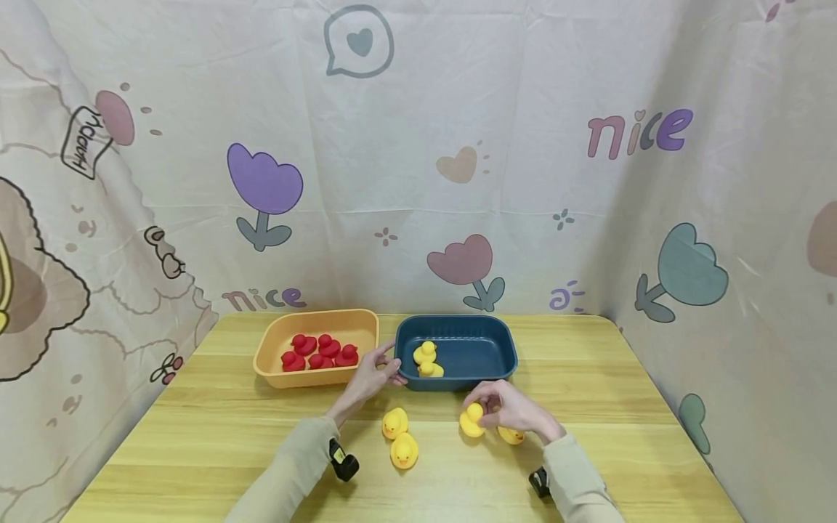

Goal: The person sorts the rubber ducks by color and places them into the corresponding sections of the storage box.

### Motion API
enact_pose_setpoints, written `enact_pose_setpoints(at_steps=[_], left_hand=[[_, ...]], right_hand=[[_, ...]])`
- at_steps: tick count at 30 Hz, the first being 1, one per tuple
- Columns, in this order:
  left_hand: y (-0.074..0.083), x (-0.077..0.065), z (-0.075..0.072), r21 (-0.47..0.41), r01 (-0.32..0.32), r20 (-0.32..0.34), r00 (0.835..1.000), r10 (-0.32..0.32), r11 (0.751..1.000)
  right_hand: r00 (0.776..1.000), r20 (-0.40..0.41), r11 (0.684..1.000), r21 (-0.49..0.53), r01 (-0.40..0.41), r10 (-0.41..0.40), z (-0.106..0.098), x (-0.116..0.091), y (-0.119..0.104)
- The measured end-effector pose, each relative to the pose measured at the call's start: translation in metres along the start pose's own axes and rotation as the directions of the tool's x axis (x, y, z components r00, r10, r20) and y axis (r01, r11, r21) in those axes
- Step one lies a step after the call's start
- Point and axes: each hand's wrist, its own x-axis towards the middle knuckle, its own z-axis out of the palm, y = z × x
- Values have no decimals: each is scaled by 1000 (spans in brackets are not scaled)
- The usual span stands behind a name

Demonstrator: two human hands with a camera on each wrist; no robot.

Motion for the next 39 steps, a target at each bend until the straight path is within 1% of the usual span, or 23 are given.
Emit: enact_pose_setpoints(at_steps=[8,15,18,25,26,31,34,39], left_hand=[[2,-2,1,-8,-15,-7,1000,15,1000],[2,-1,1,-12,-15,1,1000,15,1000],[1,-1,0,-9,-2,0,1000,2,1000],[1,-1,0,9,-7,1,1000,7,1000],[1,-1,0,7,0,-1,1000,0,1000],[1,0,0,17,-12,5,1000,12,1000],[1,0,0,10,-7,4,1000,7,1000],[2,0,0,5,-10,2,1000,10,1000]], right_hand=[[998,-53,998,61,-22,25,-2,4,-4],[992,-94,993,96,-75,84,-4,7,-10],[989,-121,993,86,-76,87,-6,10,-11],[978,-203,998,44,-47,55,-11,20,-15],[976,-213,998,41,-43,51,-12,21,-16],[967,-254,999,39,-12,22,-17,30,-18],[961,-275,999,35,-20,29,-19,35,-18],[952,-298,997,37,-64,72,-24,43,-19]])
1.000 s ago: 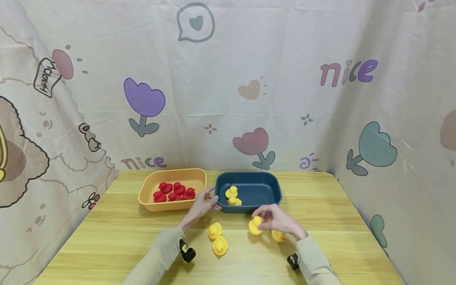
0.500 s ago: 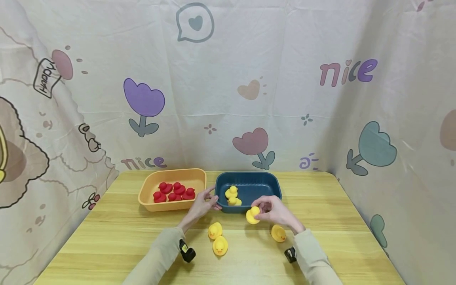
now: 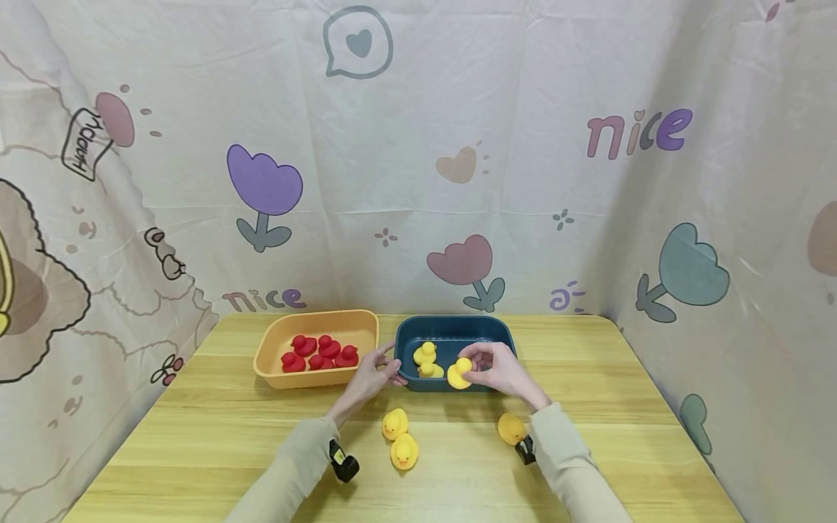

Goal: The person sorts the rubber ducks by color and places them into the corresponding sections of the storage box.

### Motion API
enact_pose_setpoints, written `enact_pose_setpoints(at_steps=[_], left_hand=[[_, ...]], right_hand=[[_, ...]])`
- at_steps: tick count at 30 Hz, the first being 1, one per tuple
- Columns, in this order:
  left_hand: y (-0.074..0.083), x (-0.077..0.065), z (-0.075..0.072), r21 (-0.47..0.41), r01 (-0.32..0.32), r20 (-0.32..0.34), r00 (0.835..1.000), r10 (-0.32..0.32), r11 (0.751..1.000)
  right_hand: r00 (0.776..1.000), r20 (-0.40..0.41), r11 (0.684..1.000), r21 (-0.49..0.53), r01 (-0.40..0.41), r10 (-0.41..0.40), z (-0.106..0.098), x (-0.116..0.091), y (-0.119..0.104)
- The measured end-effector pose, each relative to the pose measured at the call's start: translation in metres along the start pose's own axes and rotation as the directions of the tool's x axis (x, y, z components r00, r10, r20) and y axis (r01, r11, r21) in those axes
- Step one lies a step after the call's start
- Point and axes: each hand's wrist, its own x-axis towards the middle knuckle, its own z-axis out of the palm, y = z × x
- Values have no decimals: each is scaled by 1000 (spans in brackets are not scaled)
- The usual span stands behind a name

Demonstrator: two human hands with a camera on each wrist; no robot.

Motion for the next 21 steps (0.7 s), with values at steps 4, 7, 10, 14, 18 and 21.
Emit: enact_pose_setpoints(at_steps=[4,7,10,14,18,21], left_hand=[[0,0,0,4,3,2,1000,-3,1000],[-1,1,0,2,15,3,1000,-15,1000],[-2,1,0,1,12,4,1000,-12,1000],[-2,1,0,-3,9,3,1000,-9,1000],[-1,1,-1,-4,5,5,1000,-5,1000],[-1,1,-1,-3,6,5,1000,-6,1000]], right_hand=[[1000,-16,1000,-16,-21,21,-3,10,-2],[999,-34,998,-51,-42,40,-5,17,-2],[997,-51,994,-95,-60,55,-6,24,-3],[996,-69,991,-111,-72,65,-6,32,0],[993,-82,990,-103,-98,90,-6,40,3],[988,-91,983,-122,-136,125,-5,45,6]])
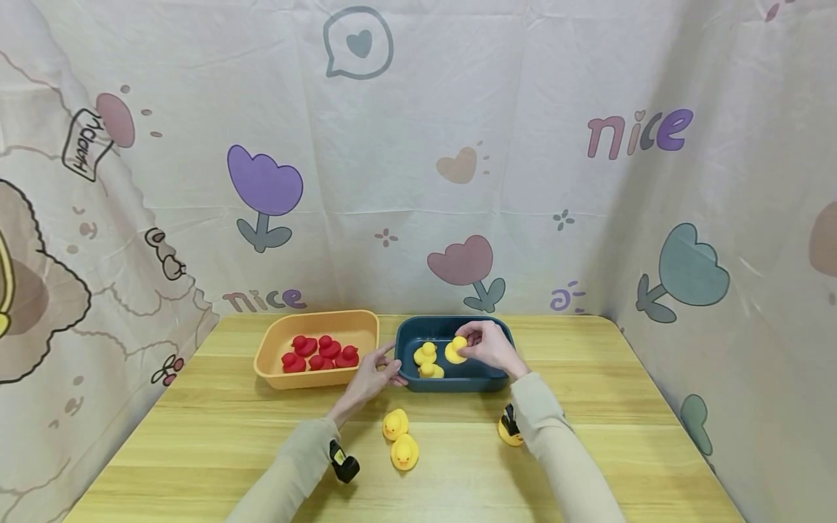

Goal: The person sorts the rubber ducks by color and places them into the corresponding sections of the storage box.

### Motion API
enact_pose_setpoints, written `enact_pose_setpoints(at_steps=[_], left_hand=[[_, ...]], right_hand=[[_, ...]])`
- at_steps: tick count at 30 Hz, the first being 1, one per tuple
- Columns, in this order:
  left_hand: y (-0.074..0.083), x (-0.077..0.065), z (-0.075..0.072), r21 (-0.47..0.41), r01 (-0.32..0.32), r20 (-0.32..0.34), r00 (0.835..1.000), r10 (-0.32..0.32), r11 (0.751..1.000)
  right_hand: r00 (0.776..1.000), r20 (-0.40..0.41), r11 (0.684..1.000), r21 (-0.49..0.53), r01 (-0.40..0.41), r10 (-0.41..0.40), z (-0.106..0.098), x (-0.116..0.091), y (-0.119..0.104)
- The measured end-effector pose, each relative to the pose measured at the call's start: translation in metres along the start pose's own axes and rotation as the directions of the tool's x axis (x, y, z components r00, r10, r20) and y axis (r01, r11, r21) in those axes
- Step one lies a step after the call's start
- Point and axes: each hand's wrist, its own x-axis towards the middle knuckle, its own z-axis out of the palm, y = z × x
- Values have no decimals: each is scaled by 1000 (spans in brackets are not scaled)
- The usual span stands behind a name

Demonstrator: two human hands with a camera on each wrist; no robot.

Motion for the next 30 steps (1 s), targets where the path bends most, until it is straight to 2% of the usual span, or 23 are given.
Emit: enact_pose_setpoints(at_steps=[8,18,30], left_hand=[[0,-1,0,5,6,-3,1000,-6,1000],[-1,-1,-1,7,0,0,1000,0,1000],[-1,-1,0,-2,-23,1,1000,23,1000]], right_hand=[[999,-6,996,-73,-47,47,5,13,12],[982,-7,982,13,-190,191,13,29,22],[964,1,964,-4,-266,266,21,40,33]])
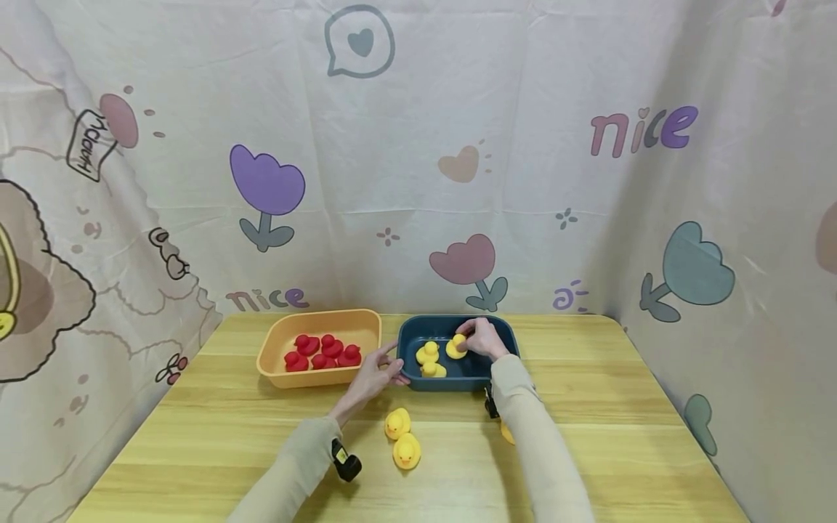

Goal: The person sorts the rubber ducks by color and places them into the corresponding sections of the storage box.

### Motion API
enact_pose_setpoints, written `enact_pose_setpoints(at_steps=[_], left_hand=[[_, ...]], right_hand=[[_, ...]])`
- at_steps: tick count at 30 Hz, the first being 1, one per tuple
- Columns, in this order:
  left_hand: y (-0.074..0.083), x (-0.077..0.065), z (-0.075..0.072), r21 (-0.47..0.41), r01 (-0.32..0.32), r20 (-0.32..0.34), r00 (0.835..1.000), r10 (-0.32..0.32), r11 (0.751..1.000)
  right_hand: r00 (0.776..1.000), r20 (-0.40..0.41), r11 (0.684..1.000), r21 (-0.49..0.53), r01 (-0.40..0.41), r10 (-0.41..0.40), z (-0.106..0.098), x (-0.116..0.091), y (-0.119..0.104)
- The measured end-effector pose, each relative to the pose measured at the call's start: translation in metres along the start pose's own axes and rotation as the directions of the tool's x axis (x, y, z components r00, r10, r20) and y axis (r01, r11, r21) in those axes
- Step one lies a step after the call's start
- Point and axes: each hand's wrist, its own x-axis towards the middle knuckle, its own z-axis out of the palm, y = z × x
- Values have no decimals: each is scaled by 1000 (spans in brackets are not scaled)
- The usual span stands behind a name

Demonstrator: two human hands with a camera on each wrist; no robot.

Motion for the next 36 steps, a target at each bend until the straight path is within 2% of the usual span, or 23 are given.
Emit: enact_pose_setpoints(at_steps=[7,16,24,32,36], left_hand=[[0,0,1,-3,-2,2,1000,2,1000],[0,1,1,2,-9,7,1000,9,1000],[0,1,1,9,10,1,1000,-10,1000],[-1,1,0,22,17,-1,1000,-17,1000],[-1,1,0,21,19,-2,1000,-18,1000]], right_hand=[[1000,-10,999,-53,-14,14,2,2,0],[1000,-17,997,-72,-20,19,0,-4,0],[995,-9,995,7,101,-100,-7,-22,-8],[971,-20,971,6,240,-240,-13,-43,-8],[955,-32,954,37,296,-295,-15,-55,-5]])
